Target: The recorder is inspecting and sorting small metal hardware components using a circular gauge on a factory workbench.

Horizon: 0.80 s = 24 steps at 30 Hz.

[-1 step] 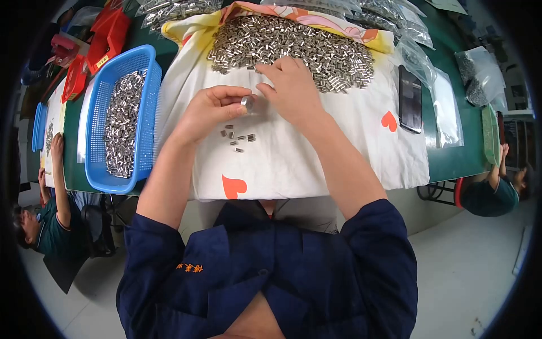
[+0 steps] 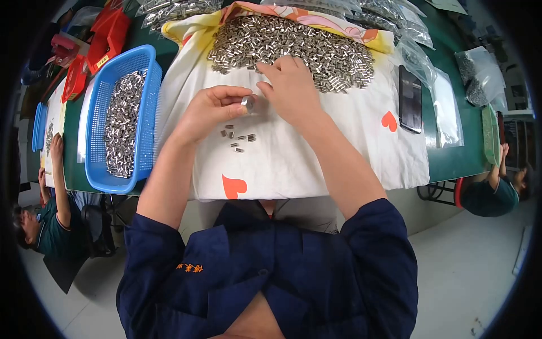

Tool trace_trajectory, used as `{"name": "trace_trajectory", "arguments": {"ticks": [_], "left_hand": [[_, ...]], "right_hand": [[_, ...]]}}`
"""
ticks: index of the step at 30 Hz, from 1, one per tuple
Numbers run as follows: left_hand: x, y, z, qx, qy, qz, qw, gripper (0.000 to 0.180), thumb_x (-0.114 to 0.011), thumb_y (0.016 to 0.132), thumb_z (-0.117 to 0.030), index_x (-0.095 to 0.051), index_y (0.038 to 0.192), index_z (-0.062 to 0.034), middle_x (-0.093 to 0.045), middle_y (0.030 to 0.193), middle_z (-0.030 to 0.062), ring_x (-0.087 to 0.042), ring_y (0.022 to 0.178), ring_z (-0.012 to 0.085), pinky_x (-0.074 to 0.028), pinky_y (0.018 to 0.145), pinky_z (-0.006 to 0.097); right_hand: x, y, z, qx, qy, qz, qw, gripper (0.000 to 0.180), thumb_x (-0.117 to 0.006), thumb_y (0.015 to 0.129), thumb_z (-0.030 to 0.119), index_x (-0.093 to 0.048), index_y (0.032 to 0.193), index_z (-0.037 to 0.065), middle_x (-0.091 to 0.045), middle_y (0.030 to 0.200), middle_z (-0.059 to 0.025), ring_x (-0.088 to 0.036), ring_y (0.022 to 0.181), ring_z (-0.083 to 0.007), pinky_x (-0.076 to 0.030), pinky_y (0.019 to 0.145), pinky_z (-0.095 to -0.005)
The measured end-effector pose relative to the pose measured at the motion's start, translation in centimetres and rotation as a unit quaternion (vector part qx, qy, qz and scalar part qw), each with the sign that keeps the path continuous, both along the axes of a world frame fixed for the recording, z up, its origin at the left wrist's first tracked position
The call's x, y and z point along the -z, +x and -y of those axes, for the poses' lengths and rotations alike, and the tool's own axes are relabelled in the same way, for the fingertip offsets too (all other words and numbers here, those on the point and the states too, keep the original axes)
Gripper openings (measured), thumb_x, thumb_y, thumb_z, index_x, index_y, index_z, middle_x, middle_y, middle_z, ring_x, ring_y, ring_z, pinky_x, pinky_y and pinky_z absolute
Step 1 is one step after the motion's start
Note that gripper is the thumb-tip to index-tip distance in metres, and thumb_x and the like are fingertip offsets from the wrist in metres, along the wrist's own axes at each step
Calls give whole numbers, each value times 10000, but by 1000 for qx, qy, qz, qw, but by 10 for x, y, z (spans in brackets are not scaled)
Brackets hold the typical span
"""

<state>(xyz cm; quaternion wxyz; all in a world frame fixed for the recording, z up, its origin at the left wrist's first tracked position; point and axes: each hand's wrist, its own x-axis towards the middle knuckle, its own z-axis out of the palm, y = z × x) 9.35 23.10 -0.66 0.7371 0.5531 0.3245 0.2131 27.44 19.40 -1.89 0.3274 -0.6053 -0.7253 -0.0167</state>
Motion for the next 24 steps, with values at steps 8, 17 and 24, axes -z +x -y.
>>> {"name": "trace_trajectory", "arguments": {"ticks": [8,17,24], "left_hand": [[5,-3,0,1,-5,3,1000,293,-608,751,10,-562,1040,20,-617,926,54,-582,819,90,-463,729,206],[4,0,0,2,21,0,1000,291,-606,760,-9,-566,1048,13,-622,899,50,-588,800,82,-461,707,199],[5,-1,-3,-25,0,6,1000,285,-614,765,-24,-566,1044,10,-623,891,50,-585,787,82,-463,710,193]], "right_hand": [[11,-10,-5,14,-22,-15,1000,48,-613,706,125,-626,743,98,-542,791,-38,-500,793,-224,-400,715,-349],[10,-5,-9,33,-1,20,999,81,-605,702,99,-636,775,86,-543,766,-45,-500,791,-234,-400,733,-341],[1,-6,-2,20,-29,65,997,74,-617,696,93,-629,767,77,-564,776,-46,-526,770,-204,-410,709,-304]]}}
